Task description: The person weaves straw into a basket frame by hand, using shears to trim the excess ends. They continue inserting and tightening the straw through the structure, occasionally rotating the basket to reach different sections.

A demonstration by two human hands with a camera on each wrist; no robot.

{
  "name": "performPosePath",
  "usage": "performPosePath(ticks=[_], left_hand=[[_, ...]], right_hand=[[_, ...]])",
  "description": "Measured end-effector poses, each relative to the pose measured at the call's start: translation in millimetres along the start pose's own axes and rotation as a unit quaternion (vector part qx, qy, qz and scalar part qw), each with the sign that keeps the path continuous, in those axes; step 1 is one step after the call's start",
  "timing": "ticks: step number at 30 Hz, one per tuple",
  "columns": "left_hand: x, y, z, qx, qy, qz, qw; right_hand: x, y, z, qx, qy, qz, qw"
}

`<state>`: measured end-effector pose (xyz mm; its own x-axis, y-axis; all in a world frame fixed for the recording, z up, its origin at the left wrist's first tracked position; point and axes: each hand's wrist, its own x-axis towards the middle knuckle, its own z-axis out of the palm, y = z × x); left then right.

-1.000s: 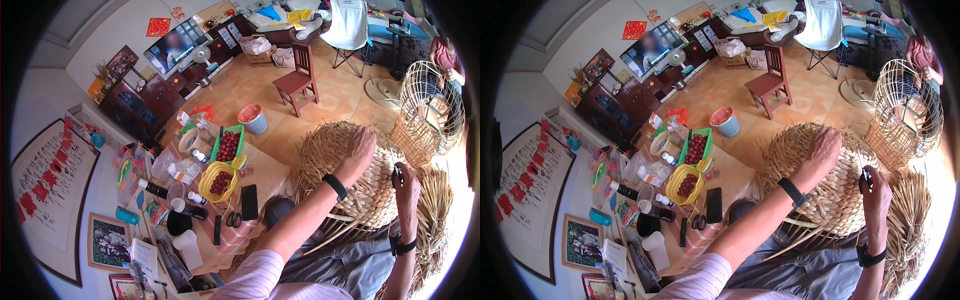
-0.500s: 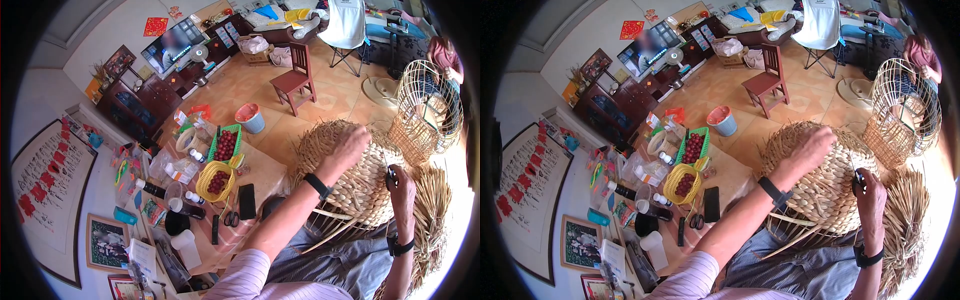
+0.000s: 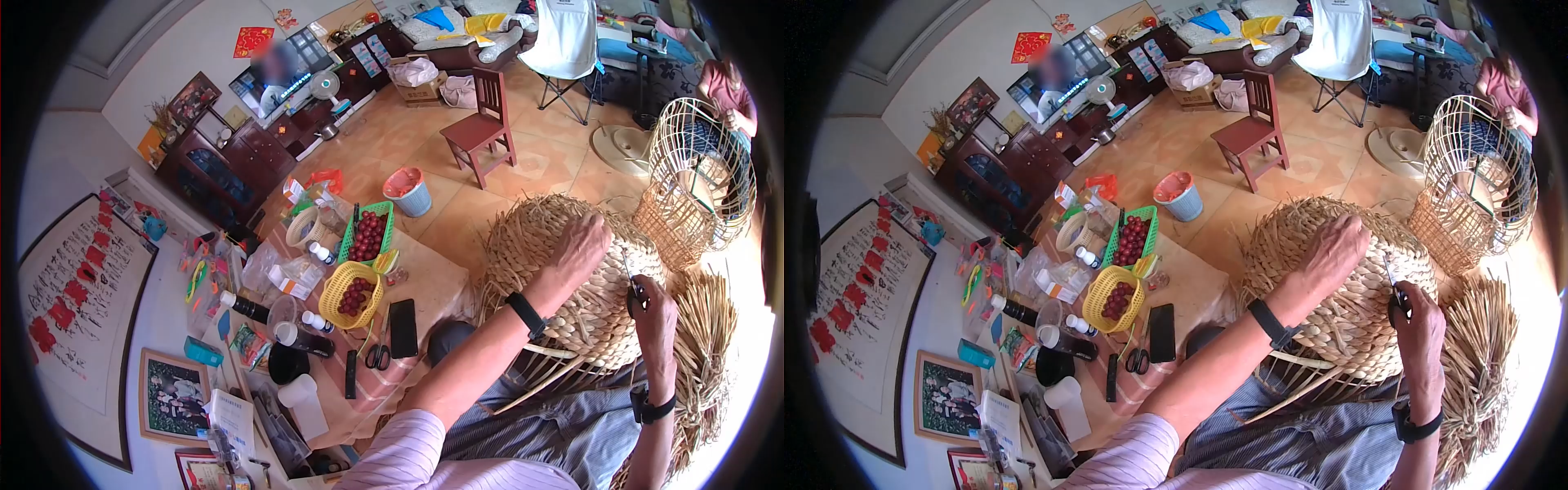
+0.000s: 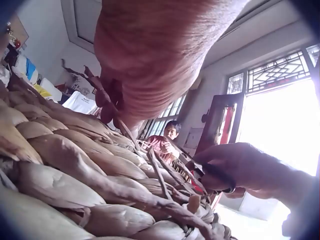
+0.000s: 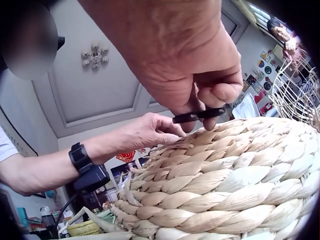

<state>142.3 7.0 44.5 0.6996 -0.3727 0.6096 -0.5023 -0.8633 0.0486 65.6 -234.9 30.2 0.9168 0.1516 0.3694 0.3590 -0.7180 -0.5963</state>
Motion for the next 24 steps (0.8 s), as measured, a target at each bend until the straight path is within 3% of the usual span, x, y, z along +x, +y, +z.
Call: performPosePath(ticks=[4, 7, 9, 10, 11, 12, 14, 20, 24], left_hand=[[3, -1, -1, -0.059, -0.009, -0.051, 0.997], [2, -16, 4, -0.185, -0.032, -0.113, 0.976], [-1, -25, 25, -0.279, -0.018, -0.141, 0.950], [0, -24, 18, -0.328, -0.037, -0.153, 0.932], [1, -23, 13, -0.353, -0.057, -0.186, 0.915], [-1, -25, 21, -0.334, -0.040, -0.162, 0.928], [-3, -27, 18, -0.321, -0.036, -0.141, 0.936], [-1, -13, -5, -0.259, -0.059, -0.158, 0.951], [-6, -6, -7, -0.242, -0.013, -0.153, 0.958]], right_hand=[[-1, 1, 0, 0.015, 0.001, -0.004, 1.000], [4, -14, -16, -0.001, -0.077, 0.085, 0.993], [0, -3, -7, 0.051, -0.008, -0.044, 0.998], [0, -9, -9, 0.065, -0.013, 0.000, 0.998], [3, -15, -17, 0.061, -0.014, -0.035, 0.997], [5, -14, -18, 0.047, -0.003, -0.051, 0.998], [11, -24, -25, 0.015, -0.033, -0.002, 0.999], [34, -31, -29, -0.068, -0.069, -0.028, 0.995], [43, -35, -23, -0.095, -0.070, -0.058, 0.991]])
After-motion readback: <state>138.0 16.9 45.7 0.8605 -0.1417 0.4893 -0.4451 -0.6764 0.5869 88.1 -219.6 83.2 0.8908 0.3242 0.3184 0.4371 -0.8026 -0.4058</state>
